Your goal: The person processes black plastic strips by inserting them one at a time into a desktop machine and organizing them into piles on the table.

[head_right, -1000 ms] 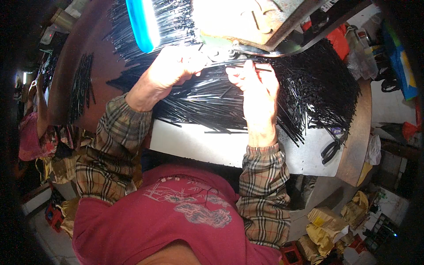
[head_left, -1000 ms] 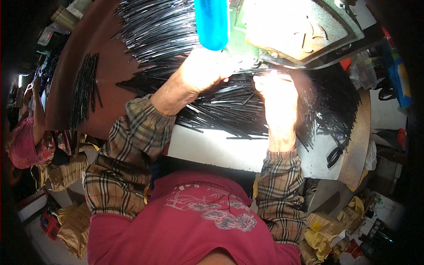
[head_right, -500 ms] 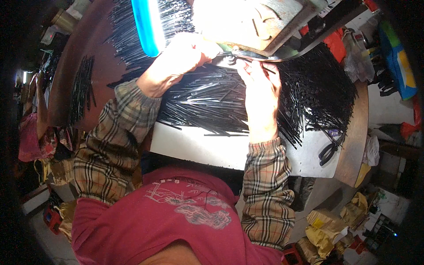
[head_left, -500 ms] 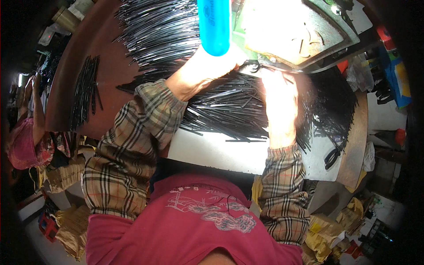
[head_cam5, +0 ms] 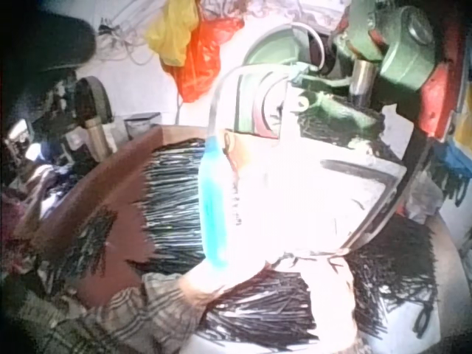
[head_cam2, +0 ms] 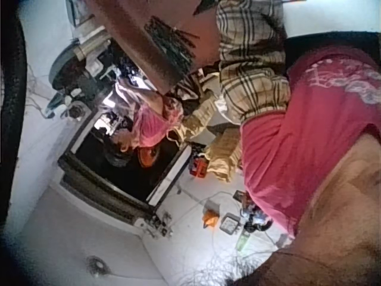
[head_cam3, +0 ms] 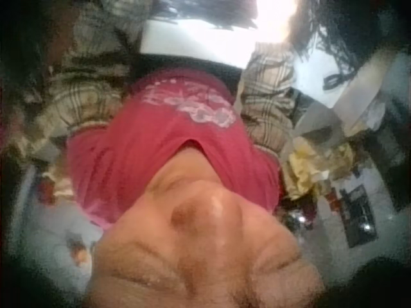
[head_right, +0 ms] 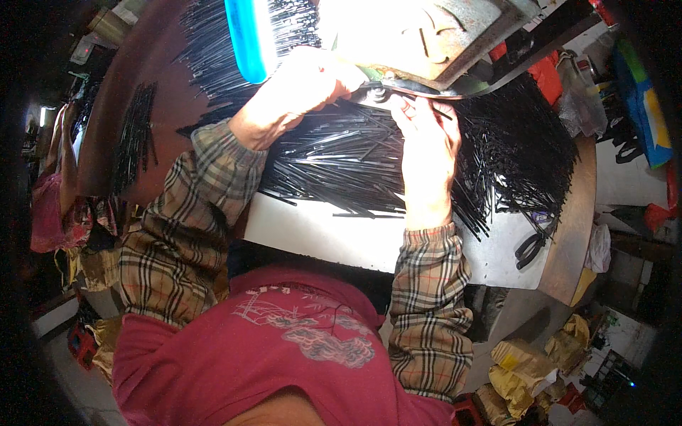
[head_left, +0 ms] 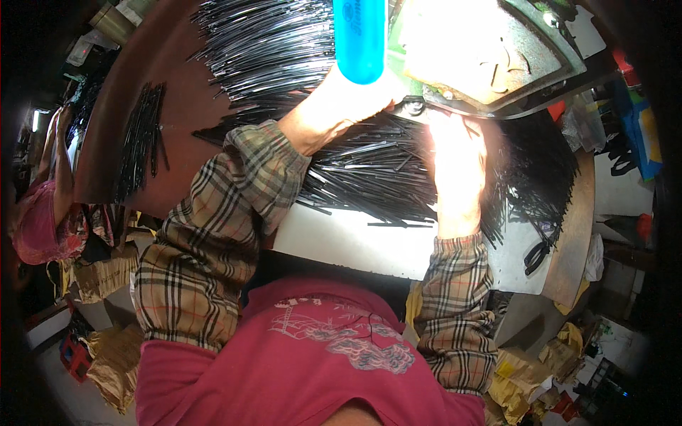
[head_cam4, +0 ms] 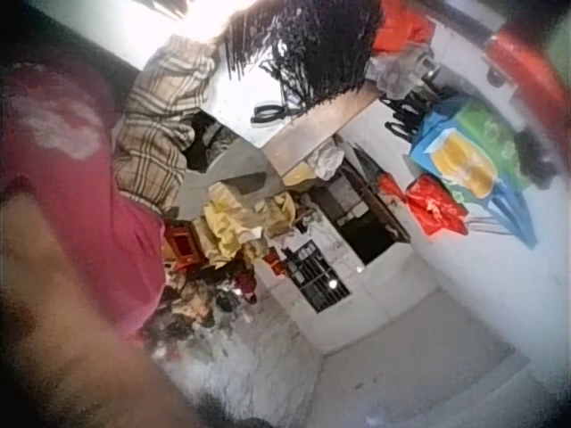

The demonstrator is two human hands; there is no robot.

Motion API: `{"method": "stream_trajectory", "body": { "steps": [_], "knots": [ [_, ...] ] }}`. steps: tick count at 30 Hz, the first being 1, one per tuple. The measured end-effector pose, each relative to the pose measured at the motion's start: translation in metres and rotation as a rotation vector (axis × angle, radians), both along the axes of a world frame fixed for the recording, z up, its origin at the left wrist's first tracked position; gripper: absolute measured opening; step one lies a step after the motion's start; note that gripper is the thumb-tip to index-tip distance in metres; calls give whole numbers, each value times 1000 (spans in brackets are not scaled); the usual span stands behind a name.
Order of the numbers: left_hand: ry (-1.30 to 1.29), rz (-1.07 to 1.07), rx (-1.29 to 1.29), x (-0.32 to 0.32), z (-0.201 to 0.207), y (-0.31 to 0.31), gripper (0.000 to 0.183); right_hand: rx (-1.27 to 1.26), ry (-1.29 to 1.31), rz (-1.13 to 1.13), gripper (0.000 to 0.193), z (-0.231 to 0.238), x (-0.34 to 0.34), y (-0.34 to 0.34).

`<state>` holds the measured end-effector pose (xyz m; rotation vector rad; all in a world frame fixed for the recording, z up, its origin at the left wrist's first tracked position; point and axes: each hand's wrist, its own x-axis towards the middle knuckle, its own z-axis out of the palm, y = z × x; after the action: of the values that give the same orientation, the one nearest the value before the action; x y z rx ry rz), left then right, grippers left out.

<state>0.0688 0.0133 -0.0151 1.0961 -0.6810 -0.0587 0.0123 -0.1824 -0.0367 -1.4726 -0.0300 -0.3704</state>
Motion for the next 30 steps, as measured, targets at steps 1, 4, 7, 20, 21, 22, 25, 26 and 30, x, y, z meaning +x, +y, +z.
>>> {"method": "stream_trajectory", "body": {
  "steps": [1,4,7,20,21,22,25,26,30],
  "knots": [
    [22,-29,78,-2,6,12,43,258,43,65,18,1,1,5],
    [61,-86,151,-5,9,24,43,47,-31,26,18,0,0,15],
    [69,-90,131,-2,2,16,42,-88,-93,-3,18,1,-1,9],
    [75,-126,213,-1,13,30,39,-80,66,17,19,3,4,2],
    [83,-149,228,2,12,29,39,19,97,10,20,1,4,-1],
    [90,-174,242,4,11,27,38,117,126,1,20,0,4,-4],
    [102,-135,270,5,14,30,38,191,105,21,21,-1,5,8],
    [109,-104,259,5,12,28,38,192,104,22,21,-1,4,9],
    [187,-77,378,0,27,25,40,240,35,30,20,-4,3,4]
  ]
}}
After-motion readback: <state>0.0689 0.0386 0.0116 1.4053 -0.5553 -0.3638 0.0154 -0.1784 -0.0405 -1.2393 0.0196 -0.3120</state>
